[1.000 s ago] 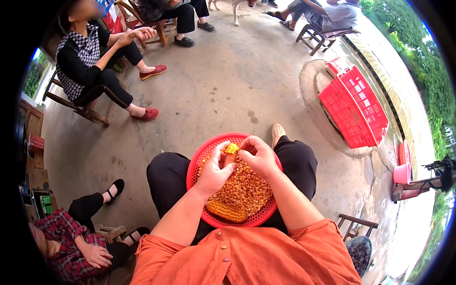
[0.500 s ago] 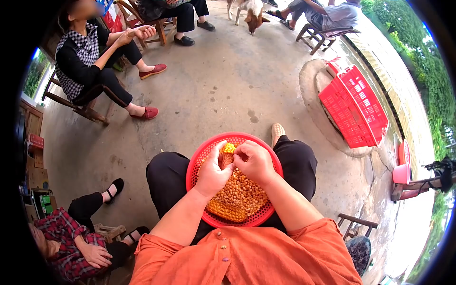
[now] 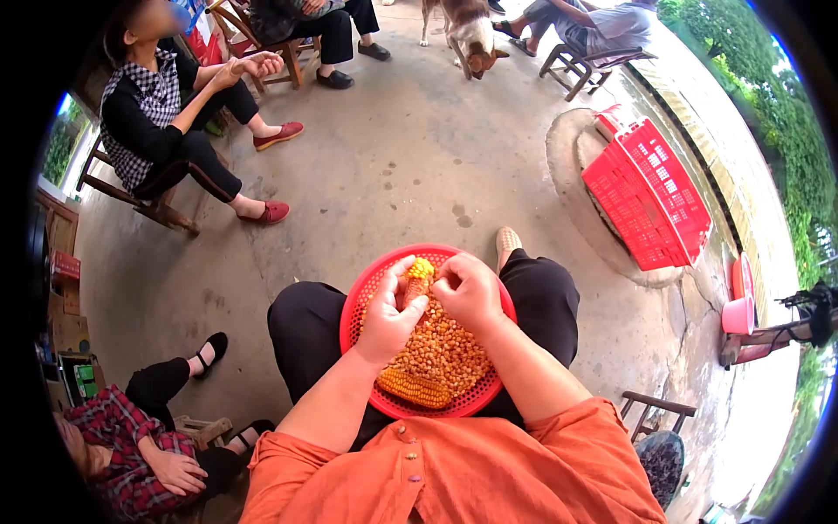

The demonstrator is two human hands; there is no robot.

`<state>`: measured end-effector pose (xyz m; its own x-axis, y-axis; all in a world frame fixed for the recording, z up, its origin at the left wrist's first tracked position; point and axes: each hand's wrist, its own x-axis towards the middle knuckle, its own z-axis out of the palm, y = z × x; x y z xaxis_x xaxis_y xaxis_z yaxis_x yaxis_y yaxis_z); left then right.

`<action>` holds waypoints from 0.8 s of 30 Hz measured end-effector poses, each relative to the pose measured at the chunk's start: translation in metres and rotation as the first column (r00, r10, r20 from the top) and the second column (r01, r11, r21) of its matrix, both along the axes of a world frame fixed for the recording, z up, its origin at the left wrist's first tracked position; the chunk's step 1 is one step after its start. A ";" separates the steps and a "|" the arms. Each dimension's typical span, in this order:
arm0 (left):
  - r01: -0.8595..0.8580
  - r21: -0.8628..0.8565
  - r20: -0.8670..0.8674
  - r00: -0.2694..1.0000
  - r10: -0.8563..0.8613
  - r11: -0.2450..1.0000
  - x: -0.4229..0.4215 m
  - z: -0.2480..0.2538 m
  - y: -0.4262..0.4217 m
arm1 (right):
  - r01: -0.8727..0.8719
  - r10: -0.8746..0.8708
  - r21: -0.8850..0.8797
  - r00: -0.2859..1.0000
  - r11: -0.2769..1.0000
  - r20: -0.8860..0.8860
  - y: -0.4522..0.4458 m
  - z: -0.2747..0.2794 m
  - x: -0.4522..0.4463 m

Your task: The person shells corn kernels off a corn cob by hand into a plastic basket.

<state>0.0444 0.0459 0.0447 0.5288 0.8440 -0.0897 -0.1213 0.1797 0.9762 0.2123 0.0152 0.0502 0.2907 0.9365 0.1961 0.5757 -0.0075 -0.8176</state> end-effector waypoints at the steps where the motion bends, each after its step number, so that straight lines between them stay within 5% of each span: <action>1: 0.001 -0.053 0.082 0.997 0.003 0.999 -0.001 0.010 0.001 | 0.006 -0.006 0.002 1.000 1.000 -0.001 -0.001 0.001 0.001; 3: 0.009 -0.073 0.114 0.993 -0.001 0.997 -0.001 0.016 0.003 | -0.010 -0.059 -0.165 0.913 0.986 -0.404 -0.003 0.007 0.003; 6: -0.004 -0.178 0.133 0.991 0.028 0.984 -0.003 0.014 0.003 | -0.145 0.064 -0.173 0.911 0.974 -0.406 -0.005 0.010 0.003; 9: -0.038 -0.093 0.144 0.988 0.051 0.995 0.002 0.002 0.004 | -0.223 0.142 -0.141 0.890 0.965 -0.432 -0.006 0.007 0.001; 11: -0.061 0.118 -0.022 0.998 0.064 0.991 0.000 -0.004 0.005 | -0.205 0.131 -0.117 0.881 0.972 -0.454 -0.004 0.014 -0.004; 15: -0.075 0.187 -0.168 0.980 0.107 0.980 -0.002 -0.008 0.005 | -0.192 0.158 -0.072 0.930 0.979 -0.331 -0.002 0.020 -0.007; 18: -0.085 0.414 -0.237 0.951 0.198 0.906 0.000 -0.009 0.007 | -0.167 0.151 -0.042 0.956 0.985 -0.250 -0.003 0.015 -0.008; 20: -0.093 0.664 -0.236 0.916 0.325 0.742 0.000 0.004 0.008 | -0.147 0.142 -0.014 0.972 0.989 -0.188 -0.003 0.015 -0.010; 24: -0.035 0.673 -0.313 0.892 0.327 0.739 -0.001 0.010 0.006 | -0.130 0.125 0.058 0.989 0.990 0.083 -0.003 0.023 -0.015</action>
<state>0.0436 0.0519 0.0546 0.4014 0.8494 0.3427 0.3264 -0.4823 0.8129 0.1974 0.0122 0.0735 0.1506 0.9499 0.2737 0.6314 0.1206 -0.7660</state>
